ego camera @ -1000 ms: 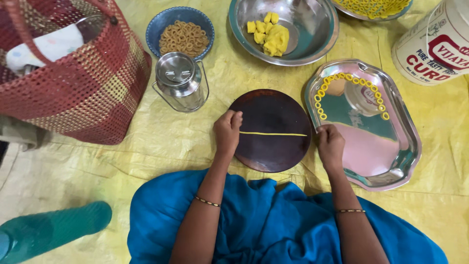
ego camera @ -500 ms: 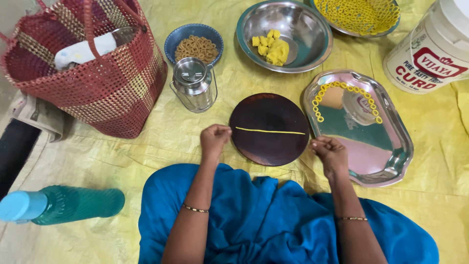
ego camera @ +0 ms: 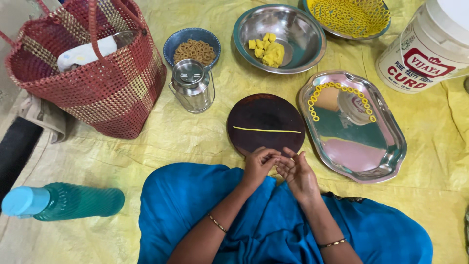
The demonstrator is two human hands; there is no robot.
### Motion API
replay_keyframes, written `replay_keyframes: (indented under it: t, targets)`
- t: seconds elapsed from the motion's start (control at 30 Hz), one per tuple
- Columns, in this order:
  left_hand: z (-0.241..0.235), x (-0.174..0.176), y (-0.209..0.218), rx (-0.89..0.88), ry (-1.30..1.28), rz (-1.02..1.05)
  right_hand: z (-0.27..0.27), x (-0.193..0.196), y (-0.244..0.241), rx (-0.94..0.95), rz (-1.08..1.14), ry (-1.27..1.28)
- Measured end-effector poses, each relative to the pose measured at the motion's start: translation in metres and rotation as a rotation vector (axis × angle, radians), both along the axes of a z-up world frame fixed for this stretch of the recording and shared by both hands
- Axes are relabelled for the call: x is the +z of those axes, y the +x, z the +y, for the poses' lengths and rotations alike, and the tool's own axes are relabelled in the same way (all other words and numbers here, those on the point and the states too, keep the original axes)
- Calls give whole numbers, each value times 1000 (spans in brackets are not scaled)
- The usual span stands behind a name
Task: The person rolls yellow dough into thin ropes on a dark wooden board, then pinches off small pieces and joins the ends to form rings. The finished rings are placed on a metal tray. The person repeats this process throughout the clip.
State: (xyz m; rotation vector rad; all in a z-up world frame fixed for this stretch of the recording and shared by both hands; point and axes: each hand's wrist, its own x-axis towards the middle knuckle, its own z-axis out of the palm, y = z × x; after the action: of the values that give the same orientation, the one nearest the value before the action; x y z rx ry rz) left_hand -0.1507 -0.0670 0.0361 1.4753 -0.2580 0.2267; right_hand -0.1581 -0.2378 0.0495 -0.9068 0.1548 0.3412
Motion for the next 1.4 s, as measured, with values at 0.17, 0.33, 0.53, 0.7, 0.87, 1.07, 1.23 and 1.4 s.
replay_keyframes:
  t: [0.17, 0.33, 0.53, 0.7, 0.87, 1.07, 1.23, 1.4]
  targets:
    - [12, -1, 5, 146, 264, -221, 11, 3, -1, 60, 19, 105]
    - [15, -19, 20, -23, -71, 150, 20, 6, -1, 12, 36, 35]
    - [16, -35, 26, -207, -177, 145, 14, 0, 10, -94, -97, -221]
    - [8, -49, 26, -296, -254, 344, 23, 3, 4, -236, -455, -963]
    - [15, -47, 25, -380, -300, 481, 28, 22, 1, -324, -868, -1295]
    - [8, -30, 13, -471, -591, 671, 27, 13, 2, -392, -682, -1169]
    - [-2, -40, 15, -287, -368, 488, 11, -16, 14, -341, -504, -1086]
    - [-9, -62, 18, -159, -162, 387, -9, -38, 20, -323, -275, -1134]
